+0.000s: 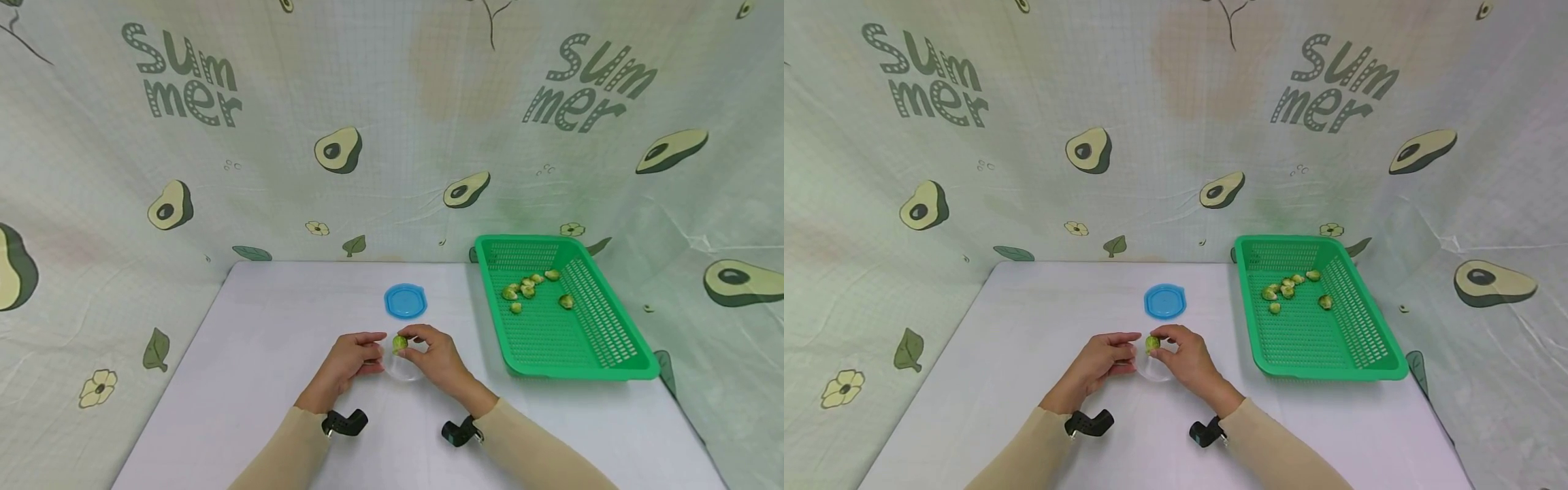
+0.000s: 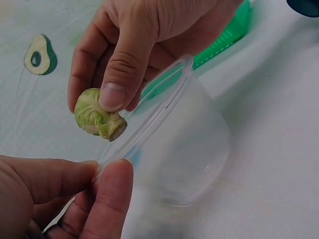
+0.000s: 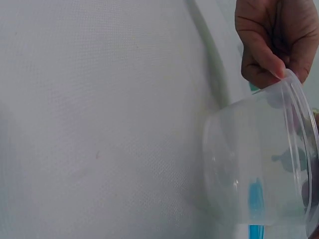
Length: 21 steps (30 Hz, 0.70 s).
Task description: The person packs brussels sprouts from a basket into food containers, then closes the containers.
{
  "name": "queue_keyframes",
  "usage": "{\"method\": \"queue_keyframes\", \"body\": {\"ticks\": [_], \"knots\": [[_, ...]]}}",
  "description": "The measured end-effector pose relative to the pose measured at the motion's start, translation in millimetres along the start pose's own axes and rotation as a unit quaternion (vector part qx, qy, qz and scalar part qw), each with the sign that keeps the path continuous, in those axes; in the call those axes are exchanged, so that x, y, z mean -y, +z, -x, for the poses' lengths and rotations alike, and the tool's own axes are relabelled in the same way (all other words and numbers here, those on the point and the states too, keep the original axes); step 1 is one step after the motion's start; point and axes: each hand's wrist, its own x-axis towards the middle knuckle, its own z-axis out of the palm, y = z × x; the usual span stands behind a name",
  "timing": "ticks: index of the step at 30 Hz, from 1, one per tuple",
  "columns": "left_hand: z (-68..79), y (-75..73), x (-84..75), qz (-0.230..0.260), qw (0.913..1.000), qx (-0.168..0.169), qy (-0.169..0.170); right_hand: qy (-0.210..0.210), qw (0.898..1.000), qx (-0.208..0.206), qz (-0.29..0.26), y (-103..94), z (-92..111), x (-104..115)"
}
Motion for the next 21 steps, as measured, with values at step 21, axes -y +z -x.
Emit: {"method": "queue_keyframes", "body": {"ticks": [21], "knots": [[-0.6, 0.0, 1.9, 0.031, 0.9994, 0.013, 0.009, -0.06, 0.994, -0.012, 0.085, 8.7, 1.5, -5.1]]}}
